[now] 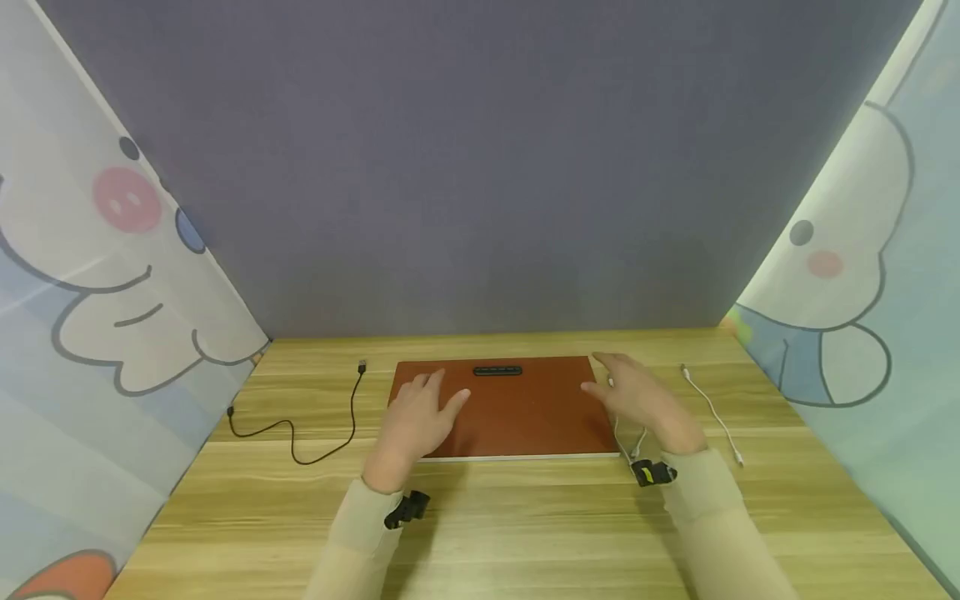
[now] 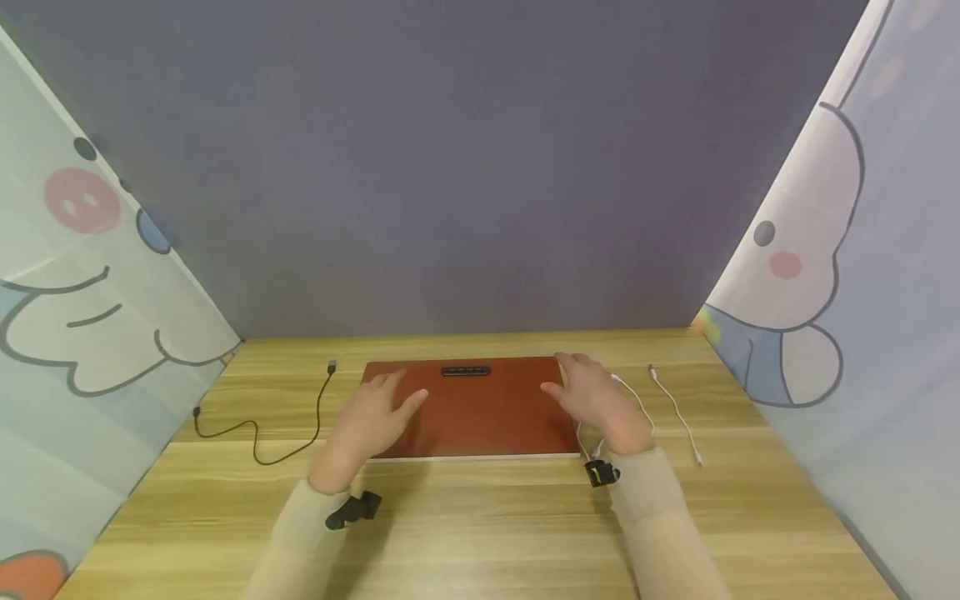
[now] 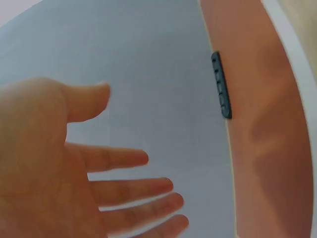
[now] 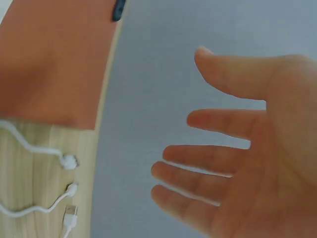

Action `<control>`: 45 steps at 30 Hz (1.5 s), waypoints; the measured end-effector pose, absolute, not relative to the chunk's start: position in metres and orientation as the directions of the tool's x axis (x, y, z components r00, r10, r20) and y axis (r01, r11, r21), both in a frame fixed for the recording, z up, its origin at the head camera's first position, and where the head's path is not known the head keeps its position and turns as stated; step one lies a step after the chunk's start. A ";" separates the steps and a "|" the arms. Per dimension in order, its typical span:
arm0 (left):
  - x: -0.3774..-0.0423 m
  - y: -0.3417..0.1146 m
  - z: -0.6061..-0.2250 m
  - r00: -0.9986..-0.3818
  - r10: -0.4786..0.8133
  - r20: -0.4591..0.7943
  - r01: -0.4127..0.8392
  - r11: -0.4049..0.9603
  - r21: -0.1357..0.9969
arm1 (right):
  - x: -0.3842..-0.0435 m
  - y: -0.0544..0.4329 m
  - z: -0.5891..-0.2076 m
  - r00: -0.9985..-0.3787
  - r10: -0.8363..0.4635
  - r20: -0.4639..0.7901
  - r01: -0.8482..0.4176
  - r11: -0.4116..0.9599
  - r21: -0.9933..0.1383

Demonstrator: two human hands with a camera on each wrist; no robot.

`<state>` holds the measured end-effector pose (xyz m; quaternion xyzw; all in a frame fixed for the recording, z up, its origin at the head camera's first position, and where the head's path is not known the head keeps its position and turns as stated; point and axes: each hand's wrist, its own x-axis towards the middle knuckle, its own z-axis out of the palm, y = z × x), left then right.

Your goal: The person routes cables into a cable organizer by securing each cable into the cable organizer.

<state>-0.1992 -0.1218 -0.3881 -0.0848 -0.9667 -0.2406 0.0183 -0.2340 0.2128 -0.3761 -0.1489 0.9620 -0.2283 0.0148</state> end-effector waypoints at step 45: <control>-0.168 0.025 -0.428 -0.905 0.415 -0.089 0.115 0.441 0.890 | -0.297 0.260 -0.405 -0.965 -0.255 -0.055 -0.206 0.876 -0.437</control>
